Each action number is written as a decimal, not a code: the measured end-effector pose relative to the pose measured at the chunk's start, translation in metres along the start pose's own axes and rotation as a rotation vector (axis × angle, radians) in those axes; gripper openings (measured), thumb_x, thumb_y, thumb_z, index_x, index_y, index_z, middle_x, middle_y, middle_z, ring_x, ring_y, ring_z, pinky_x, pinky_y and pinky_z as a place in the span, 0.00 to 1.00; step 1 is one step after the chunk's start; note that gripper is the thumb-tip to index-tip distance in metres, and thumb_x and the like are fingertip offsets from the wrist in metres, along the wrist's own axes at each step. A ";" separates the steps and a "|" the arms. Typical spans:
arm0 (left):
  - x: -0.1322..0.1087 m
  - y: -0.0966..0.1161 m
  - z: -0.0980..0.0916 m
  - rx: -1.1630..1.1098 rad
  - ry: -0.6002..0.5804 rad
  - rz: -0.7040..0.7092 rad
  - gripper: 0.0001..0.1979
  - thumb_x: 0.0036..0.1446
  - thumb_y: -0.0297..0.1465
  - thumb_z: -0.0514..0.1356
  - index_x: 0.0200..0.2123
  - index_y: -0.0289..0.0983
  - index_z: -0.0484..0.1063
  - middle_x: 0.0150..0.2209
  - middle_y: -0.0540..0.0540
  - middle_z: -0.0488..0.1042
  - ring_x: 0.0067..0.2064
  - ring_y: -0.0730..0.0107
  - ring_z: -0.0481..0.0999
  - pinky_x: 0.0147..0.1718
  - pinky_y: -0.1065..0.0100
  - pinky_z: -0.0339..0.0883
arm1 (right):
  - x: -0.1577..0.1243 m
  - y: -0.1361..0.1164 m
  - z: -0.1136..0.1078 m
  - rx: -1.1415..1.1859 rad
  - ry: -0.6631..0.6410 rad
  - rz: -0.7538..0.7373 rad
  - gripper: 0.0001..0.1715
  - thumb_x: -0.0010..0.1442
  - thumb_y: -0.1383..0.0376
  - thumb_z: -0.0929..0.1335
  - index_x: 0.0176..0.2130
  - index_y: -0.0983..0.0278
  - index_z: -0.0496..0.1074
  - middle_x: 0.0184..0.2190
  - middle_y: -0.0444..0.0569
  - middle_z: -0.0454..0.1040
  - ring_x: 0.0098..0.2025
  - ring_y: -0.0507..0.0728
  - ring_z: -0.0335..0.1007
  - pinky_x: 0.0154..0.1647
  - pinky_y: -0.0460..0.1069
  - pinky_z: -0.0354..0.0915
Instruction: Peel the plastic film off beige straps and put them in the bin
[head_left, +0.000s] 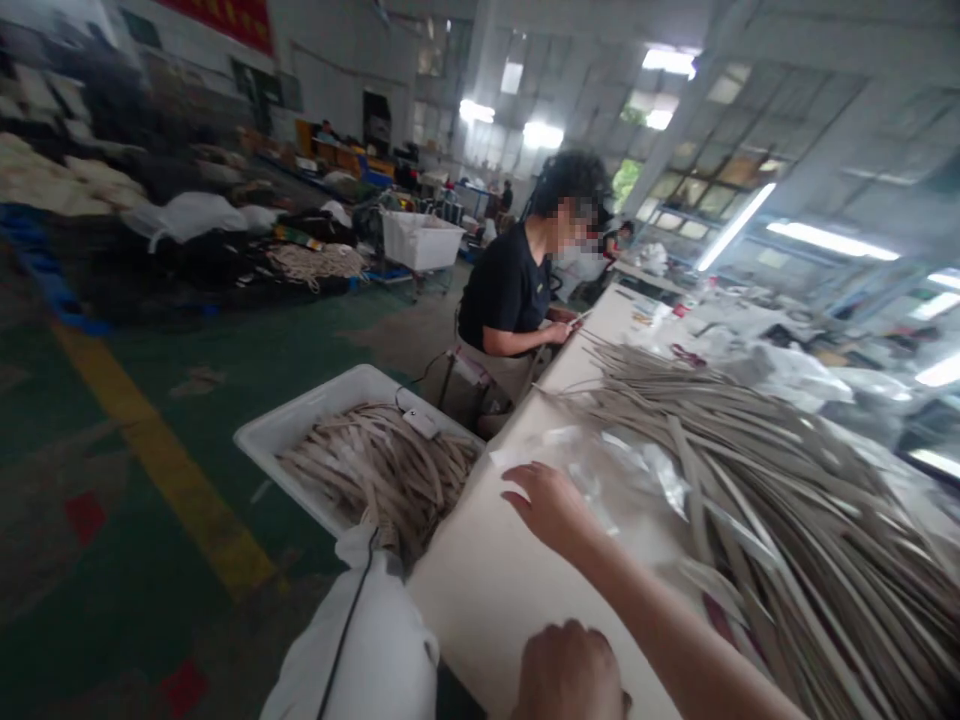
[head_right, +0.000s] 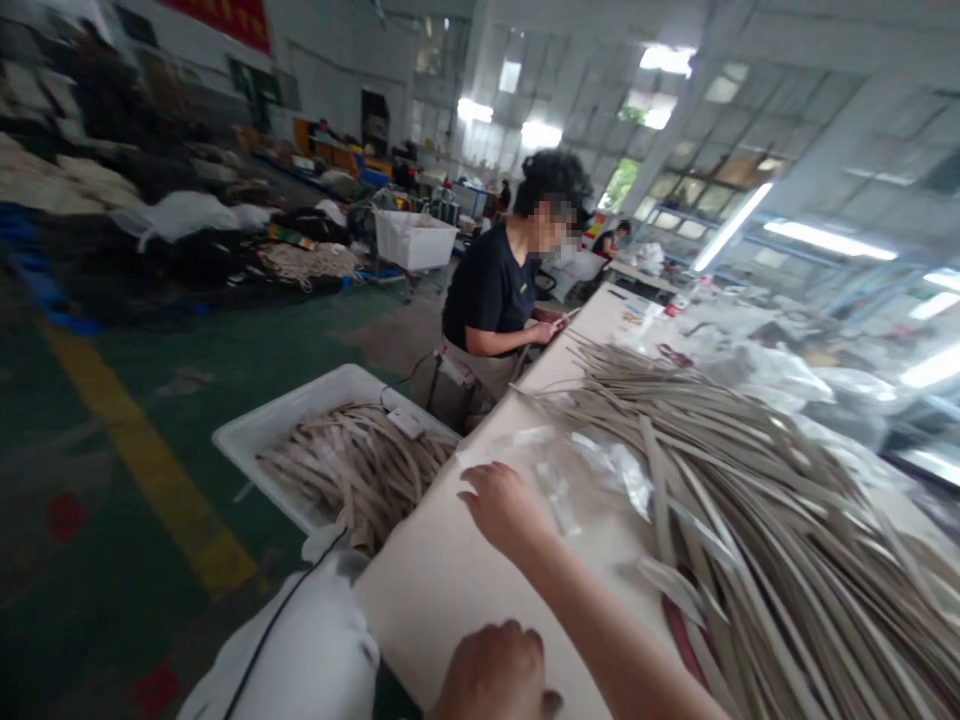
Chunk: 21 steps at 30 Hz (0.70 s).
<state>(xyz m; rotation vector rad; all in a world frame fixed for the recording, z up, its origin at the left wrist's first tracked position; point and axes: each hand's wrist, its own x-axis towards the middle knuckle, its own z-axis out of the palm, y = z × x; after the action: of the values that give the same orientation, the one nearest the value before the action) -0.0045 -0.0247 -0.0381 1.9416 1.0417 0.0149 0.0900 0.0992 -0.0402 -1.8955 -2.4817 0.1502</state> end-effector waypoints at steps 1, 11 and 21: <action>0.000 0.002 0.000 0.031 -0.004 -0.040 0.13 0.58 0.26 0.63 0.47 0.30 0.76 0.46 0.31 0.76 0.50 0.43 0.75 0.50 0.46 0.71 | -0.033 0.023 0.002 0.000 0.068 0.097 0.19 0.68 0.64 0.63 0.55 0.66 0.73 0.54 0.56 0.74 0.56 0.61 0.70 0.60 0.54 0.63; 0.016 -0.018 0.016 0.226 0.181 0.078 0.09 0.62 0.28 0.57 0.41 0.33 0.76 0.41 0.36 0.78 0.46 0.49 0.78 0.46 0.56 0.70 | -0.116 0.126 0.075 0.244 0.439 0.502 0.20 0.60 0.61 0.67 0.49 0.68 0.74 0.44 0.58 0.76 0.45 0.61 0.72 0.50 0.53 0.65; 0.040 -0.016 0.003 -0.420 0.290 -0.011 0.12 0.65 0.37 0.56 0.36 0.33 0.70 0.39 0.37 0.76 0.43 0.56 0.77 0.43 0.61 0.68 | -0.163 0.058 0.040 0.441 0.380 0.320 0.11 0.60 0.68 0.64 0.25 0.64 0.66 0.23 0.43 0.66 0.27 0.51 0.60 0.30 0.45 0.56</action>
<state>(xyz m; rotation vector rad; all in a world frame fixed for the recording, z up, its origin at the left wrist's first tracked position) 0.0119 0.0038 -0.0668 1.5765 1.1312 0.4846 0.1857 -0.0455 -0.0774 -1.8915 -1.7256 0.2831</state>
